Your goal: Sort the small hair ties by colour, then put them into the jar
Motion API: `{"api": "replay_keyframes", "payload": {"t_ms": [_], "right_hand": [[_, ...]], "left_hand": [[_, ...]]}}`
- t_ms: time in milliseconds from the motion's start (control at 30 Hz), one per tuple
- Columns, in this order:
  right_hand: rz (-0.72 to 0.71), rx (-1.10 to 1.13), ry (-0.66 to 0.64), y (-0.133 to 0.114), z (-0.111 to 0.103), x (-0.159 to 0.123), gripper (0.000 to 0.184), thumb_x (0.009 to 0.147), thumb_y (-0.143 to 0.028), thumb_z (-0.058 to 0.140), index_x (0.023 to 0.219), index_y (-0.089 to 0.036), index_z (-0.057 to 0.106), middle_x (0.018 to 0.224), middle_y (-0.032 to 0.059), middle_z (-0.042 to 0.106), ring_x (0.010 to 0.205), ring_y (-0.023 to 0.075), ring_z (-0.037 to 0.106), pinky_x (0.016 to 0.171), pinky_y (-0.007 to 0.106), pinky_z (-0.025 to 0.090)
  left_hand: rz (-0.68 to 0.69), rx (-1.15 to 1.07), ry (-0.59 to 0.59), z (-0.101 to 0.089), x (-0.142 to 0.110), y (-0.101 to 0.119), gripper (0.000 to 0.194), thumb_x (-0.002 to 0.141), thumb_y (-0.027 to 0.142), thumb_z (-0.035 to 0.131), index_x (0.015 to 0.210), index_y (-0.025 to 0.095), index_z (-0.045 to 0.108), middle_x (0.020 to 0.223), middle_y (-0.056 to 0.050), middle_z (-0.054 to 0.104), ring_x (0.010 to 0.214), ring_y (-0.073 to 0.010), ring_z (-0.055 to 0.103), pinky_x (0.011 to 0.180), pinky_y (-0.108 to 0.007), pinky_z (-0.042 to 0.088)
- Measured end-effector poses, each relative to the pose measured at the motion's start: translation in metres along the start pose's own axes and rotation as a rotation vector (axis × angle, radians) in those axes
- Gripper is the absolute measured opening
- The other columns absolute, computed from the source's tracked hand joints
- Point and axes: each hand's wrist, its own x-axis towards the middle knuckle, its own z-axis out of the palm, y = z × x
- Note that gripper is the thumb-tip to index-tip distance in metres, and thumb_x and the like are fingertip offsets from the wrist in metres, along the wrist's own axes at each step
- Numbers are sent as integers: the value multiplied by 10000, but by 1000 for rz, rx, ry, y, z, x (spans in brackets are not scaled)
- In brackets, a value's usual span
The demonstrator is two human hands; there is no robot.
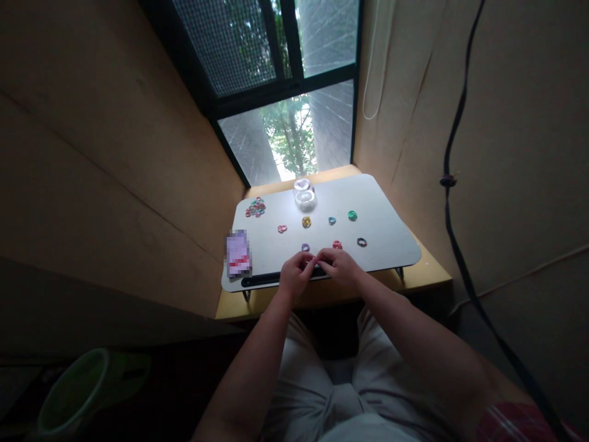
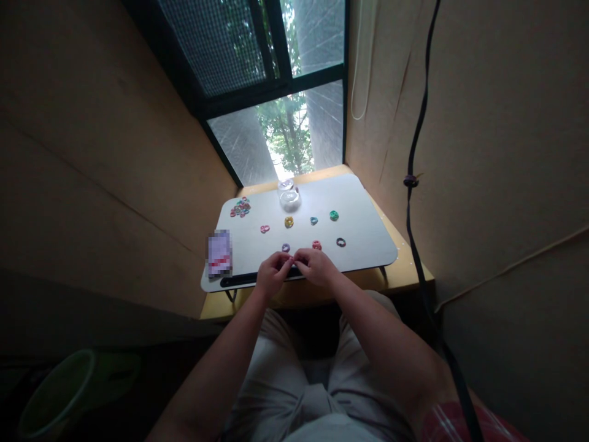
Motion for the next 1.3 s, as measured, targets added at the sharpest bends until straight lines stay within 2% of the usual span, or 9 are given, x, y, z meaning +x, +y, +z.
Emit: {"api": "replay_keyframes", "payload": {"t_ms": [200,467,567,700,967,1300], "right_hand": [[0,-5,-7,0,0,0,98,830,-170,554,796,-181,646,657,-12,602,601,124,513,581,241,365],[40,-32,16,-2,1,-1,80,837,-204,564,772,-183,606,621,-22,561,563,117,481,553,242,353],[56,12,26,-1,2,-2,55,833,-237,592,852,-188,605,640,-30,563,558,113,487,541,234,369],[53,45,23,2,4,-2,150,828,-282,626,945,-188,620,659,-30,575,567,114,505,543,231,384],[59,6,23,4,3,-1,136,869,-287,570,814,-182,637,635,-16,577,563,117,485,544,241,356],[54,-24,39,0,3,-1,95,837,-226,566,765,-183,611,610,-20,564,551,116,476,543,242,344]], "left_hand": [[-20,-8,-16,-1,0,3,211,856,391,633,898,193,694,711,-7,683,593,-118,596,583,-218,438],[-13,38,38,-1,0,-2,206,876,376,606,836,188,680,673,11,653,597,-113,574,601,-219,430],[-11,27,39,0,0,-3,219,881,392,606,854,191,691,674,8,657,607,-120,577,607,-225,434],[14,-6,29,1,1,-2,197,883,367,611,853,196,705,727,-2,690,659,-129,613,656,-233,462],[23,-11,40,-1,2,1,218,882,381,623,852,183,711,751,-7,689,687,-128,610,685,-235,463],[14,-49,30,1,1,-2,222,854,388,650,911,179,696,701,-1,656,620,-120,574,608,-225,444]]}}
